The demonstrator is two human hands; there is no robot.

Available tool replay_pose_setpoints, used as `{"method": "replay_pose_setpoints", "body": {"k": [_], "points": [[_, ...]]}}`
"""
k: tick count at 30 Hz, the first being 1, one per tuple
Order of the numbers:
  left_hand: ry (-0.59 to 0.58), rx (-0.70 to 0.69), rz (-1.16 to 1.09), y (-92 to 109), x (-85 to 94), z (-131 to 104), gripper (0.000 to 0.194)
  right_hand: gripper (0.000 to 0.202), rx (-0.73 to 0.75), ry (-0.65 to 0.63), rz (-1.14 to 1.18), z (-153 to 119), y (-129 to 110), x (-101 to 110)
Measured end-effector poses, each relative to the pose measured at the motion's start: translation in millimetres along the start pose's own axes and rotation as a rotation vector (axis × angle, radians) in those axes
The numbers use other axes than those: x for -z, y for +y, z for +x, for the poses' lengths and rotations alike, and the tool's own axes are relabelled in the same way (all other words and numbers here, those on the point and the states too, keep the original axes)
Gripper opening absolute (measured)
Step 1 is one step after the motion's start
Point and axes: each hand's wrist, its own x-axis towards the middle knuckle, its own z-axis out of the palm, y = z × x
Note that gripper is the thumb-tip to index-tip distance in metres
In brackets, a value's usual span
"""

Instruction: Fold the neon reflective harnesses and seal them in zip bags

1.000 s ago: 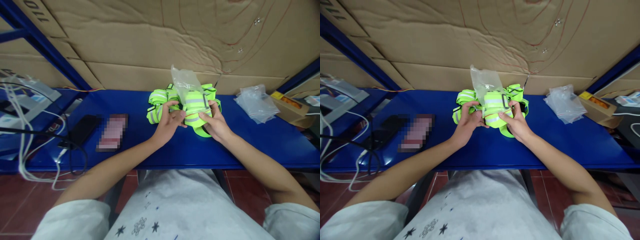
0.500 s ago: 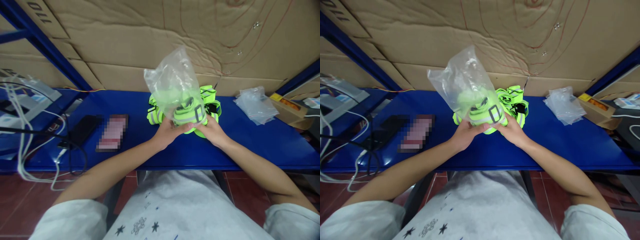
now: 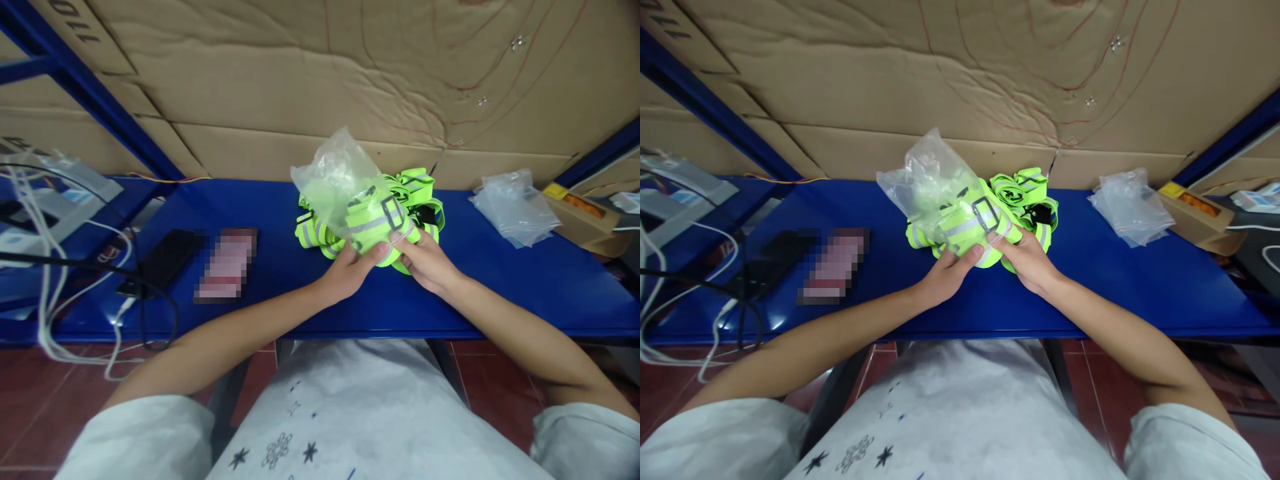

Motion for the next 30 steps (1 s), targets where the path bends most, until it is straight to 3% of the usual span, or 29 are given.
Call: {"method": "replay_pose_setpoints", "body": {"k": [7, 12, 18, 22, 26, 30], "points": [[0.242, 0.153, -0.113, -9.2, 9.3, 0.6, 0.069, 0.049, -0.159, -0.218, 0.137, -0.2, -12.8, 3.7], [0.138, 0.106, -0.005, 2.6, -0.3, -6.5, 0.074, 0.047, -0.132, -0.156, 0.106, -1.3, -4.8, 2.1], [0.054, 0.152, -0.102, 2.3, -10.1, -9.1, 0.061, 0.044, -0.087, -0.087, 0.086, -5.4, -7.6, -8.2], [0.155, 0.232, -0.299, 0.2, -2.5, -2.0, 0.057, 0.040, -0.073, -0.105, 0.052, -3.5, -9.8, -7.3], [0.276, 0.290, -0.445, 5.2, 5.9, 4.8, 0.057, 0.040, -0.112, -0.221, -0.029, -3.7, -7.7, -2.6], [0.257, 0.322, -0.480, 5.5, 6.8, 5.9, 0.057, 0.033, 0.119, -0.243, -0.251, -10.2, -7.1, -4.1]]}}
